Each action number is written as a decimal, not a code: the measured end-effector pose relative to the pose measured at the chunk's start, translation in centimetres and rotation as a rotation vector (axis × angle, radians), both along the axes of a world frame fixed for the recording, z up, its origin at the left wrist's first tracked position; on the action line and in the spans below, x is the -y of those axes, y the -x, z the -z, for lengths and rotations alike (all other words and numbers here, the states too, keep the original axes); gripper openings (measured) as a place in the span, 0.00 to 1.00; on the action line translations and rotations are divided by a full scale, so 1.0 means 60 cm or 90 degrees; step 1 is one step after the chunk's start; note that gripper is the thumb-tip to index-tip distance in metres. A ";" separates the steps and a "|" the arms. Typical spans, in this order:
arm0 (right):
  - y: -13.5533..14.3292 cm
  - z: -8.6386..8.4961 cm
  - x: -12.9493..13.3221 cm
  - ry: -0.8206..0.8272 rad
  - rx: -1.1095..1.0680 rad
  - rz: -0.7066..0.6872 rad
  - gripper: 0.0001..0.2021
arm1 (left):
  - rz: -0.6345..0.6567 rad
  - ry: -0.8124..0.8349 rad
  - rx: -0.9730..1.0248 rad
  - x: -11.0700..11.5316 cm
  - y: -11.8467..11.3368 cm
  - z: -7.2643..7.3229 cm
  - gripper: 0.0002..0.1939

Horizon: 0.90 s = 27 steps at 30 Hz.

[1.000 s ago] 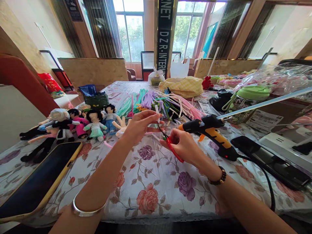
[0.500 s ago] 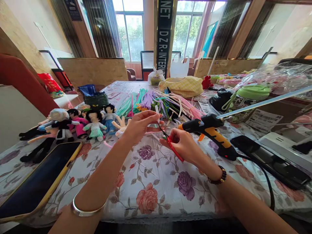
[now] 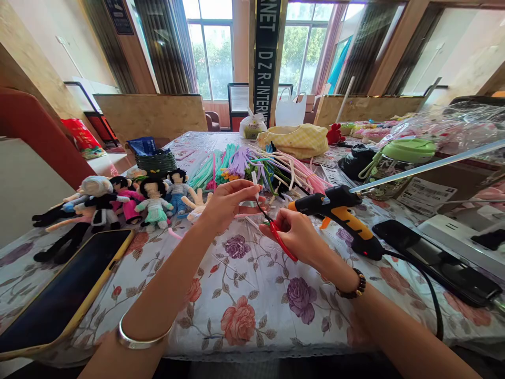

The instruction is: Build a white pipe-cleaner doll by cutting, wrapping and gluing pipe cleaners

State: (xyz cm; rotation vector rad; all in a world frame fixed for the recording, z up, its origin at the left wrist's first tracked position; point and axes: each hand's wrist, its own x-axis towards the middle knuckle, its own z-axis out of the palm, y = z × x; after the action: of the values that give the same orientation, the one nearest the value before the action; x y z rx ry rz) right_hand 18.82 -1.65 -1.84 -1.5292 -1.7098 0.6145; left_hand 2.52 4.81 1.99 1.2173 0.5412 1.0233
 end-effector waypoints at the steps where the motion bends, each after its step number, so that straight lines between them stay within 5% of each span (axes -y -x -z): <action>1: -0.001 0.001 0.000 0.001 -0.001 -0.001 0.24 | 0.001 0.000 0.000 0.000 0.000 0.000 0.12; 27: 0.000 0.000 -0.001 -0.016 0.045 0.002 0.24 | 0.007 0.000 -0.019 0.003 -0.001 0.000 0.09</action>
State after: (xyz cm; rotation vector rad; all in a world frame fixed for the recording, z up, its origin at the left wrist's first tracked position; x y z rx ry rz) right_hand 18.84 -1.58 -1.83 -1.5529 -1.7601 0.5417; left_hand 2.61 4.62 2.01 1.2363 0.5563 0.9971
